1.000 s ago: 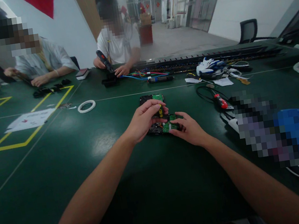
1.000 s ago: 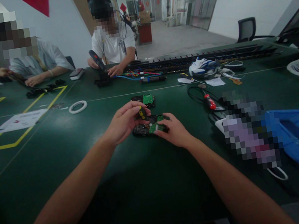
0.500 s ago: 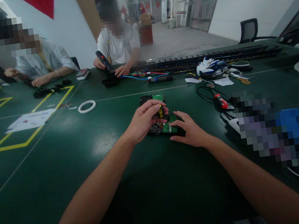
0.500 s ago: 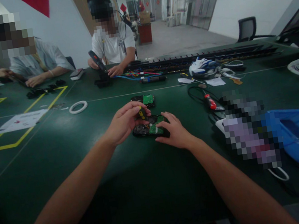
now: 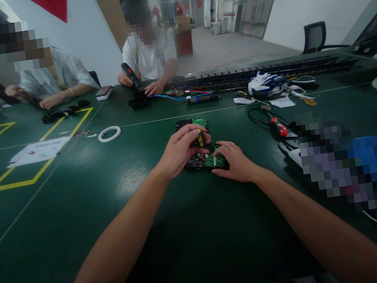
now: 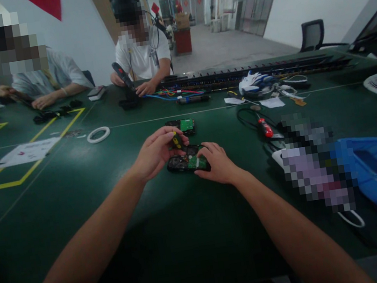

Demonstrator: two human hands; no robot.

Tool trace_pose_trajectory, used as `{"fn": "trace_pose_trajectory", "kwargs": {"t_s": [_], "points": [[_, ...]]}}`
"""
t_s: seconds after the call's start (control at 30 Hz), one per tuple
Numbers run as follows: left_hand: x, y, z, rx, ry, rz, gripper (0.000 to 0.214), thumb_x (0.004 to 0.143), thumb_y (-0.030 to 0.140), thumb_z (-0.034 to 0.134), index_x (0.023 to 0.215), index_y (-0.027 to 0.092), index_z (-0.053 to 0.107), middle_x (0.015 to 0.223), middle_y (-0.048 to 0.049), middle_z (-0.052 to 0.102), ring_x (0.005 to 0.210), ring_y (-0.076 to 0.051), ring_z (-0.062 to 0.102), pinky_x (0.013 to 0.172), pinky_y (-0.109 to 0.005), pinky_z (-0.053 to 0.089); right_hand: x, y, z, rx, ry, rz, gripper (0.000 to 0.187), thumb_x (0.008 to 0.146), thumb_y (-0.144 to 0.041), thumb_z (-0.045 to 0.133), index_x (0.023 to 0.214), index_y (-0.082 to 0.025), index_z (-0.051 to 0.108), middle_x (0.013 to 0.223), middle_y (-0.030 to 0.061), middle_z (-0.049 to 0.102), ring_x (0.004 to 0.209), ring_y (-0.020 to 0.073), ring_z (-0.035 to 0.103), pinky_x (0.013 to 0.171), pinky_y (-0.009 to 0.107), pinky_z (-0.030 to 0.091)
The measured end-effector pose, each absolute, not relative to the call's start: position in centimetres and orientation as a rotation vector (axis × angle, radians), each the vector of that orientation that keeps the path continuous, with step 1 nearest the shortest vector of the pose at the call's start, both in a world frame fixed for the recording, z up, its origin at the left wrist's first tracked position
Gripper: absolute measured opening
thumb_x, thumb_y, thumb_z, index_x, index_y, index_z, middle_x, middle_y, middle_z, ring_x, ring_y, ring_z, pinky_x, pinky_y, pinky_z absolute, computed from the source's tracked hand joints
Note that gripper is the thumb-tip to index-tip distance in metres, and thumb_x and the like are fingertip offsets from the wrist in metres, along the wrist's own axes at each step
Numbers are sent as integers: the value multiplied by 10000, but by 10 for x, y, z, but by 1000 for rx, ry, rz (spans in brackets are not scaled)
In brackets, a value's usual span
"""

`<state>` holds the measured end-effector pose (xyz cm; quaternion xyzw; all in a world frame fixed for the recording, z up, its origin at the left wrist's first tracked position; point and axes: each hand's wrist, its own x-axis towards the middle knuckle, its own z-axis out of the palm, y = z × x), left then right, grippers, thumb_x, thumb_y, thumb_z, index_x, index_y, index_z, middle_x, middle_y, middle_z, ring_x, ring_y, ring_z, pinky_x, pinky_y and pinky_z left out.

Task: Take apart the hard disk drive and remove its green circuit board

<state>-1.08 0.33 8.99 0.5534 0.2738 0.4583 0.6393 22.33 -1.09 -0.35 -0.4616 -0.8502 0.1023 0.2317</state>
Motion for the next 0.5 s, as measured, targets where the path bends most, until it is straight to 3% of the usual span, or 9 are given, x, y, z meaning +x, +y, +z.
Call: {"fn": "trace_pose_trajectory", "kwargs": {"t_s": [0.33,0.5], "points": [[-19,14,93,1698,857,1149,259,935,395,621,1051,203,749,1125,-91,683,961,-202,644,687,-287,574,216,-8,-6,-1357,-2272,207,485,860,-568,745,1234,-295,599,1486,132,494,1422,389,404,1133,648,363],[-21,22,111,2213,1002,1206,211,943,330,618,991,202,779,1025,-82,731,956,-201,642,798,-314,519,213,-10,-7,-1363,-2237,179,520,872,-625,714,1257,-295,600,1539,140,459,1464,397,351,1150,664,340]]}}
